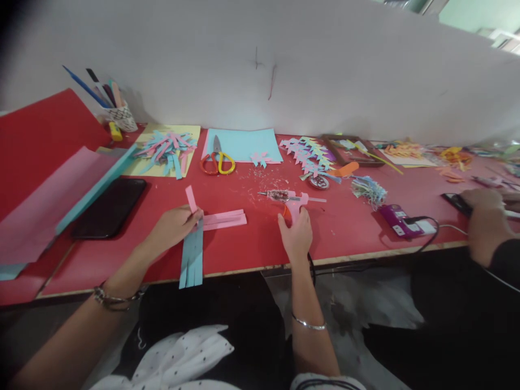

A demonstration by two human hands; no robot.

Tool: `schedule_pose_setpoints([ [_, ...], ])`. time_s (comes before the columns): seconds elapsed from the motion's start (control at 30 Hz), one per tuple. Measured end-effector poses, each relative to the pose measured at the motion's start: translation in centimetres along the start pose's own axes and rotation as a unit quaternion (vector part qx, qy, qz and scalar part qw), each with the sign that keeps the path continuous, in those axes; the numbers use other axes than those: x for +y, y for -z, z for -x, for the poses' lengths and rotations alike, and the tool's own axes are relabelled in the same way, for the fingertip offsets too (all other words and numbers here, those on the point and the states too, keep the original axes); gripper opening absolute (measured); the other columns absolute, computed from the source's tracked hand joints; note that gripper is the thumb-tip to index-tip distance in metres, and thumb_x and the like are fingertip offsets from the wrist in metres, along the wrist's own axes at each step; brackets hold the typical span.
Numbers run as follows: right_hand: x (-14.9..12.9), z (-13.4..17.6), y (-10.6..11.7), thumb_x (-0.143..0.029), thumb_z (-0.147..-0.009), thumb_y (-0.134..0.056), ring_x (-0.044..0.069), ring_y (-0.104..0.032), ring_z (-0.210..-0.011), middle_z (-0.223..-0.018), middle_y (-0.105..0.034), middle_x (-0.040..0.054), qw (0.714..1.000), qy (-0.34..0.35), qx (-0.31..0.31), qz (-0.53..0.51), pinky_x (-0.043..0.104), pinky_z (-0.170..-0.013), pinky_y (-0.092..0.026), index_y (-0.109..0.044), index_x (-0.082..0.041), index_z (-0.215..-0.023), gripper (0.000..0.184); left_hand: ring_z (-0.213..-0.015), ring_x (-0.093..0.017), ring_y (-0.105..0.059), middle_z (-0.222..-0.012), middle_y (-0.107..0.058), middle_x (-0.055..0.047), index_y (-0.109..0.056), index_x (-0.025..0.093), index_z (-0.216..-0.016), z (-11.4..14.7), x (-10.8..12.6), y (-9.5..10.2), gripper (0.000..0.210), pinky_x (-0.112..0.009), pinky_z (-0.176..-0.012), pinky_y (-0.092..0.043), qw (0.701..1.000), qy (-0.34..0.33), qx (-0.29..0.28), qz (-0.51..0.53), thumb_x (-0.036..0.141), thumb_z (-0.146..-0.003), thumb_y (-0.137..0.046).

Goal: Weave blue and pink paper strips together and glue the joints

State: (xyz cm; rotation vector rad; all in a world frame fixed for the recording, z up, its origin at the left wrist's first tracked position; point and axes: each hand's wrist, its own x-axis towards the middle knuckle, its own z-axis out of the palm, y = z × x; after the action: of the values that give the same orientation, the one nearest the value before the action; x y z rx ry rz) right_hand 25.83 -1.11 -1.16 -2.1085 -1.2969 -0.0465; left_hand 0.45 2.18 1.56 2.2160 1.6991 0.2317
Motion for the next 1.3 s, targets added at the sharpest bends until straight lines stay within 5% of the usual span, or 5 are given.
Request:
schedule_pose_setpoints([
  [0.23,-0.6,0.3,0.3,-0.05,-0.067,-0.045,0.032,-0.054,-0.096,-0.102,-0.058,0.0213,1.0,0.001,-0.003,-0.016,0.044,-0.077,-0.043,-0.047,-0.008,-0.107,0.058,-0.068,-0.017,-0.061,-0.069,-0.067,-0.004,-0.062,0.018,-0.079,0.8,-0.6,0.4,0.042,-0.025,-0.061,-0.04,0.996,0.004,0.011,0.089,0.033,-0.085,-0.023],
  [0.53,-3.7,3.3,-1.7,-0.052,-0.069,-0.046,0.027,-0.057,-0.094,-0.102,-0.06,0.0175,0.986,0.145,-0.062,-0.05,0.036,-0.073,-0.047,-0.051,-0.01,-0.105,0.055,-0.077,-0.017,-0.062,-0.076,-0.069,-0.004,-0.062,0.018,-0.078,1.1,-1.8,-0.2,0.045,-0.025,-0.072,-0.044,0.977,-0.005,0.032,0.212,0.035,-0.083,-0.021],
  [1.3,-5.7,4.4,-2.1,-0.024,-0.077,-0.044,0.021,-0.059,-0.078,-0.098,-0.059,0.014,0.951,0.265,-0.139,0.072,0.028,-0.059,-0.047,-0.05,-0.009,-0.11,0.036,-0.083,-0.019,-0.063,-0.08,-0.07,-0.005,-0.064,0.017,-0.082,1.3,-1.6,-0.5,0.045,-0.028,-0.076,-0.046,0.97,0.011,0.066,0.232,0.032,-0.081,-0.022],
])
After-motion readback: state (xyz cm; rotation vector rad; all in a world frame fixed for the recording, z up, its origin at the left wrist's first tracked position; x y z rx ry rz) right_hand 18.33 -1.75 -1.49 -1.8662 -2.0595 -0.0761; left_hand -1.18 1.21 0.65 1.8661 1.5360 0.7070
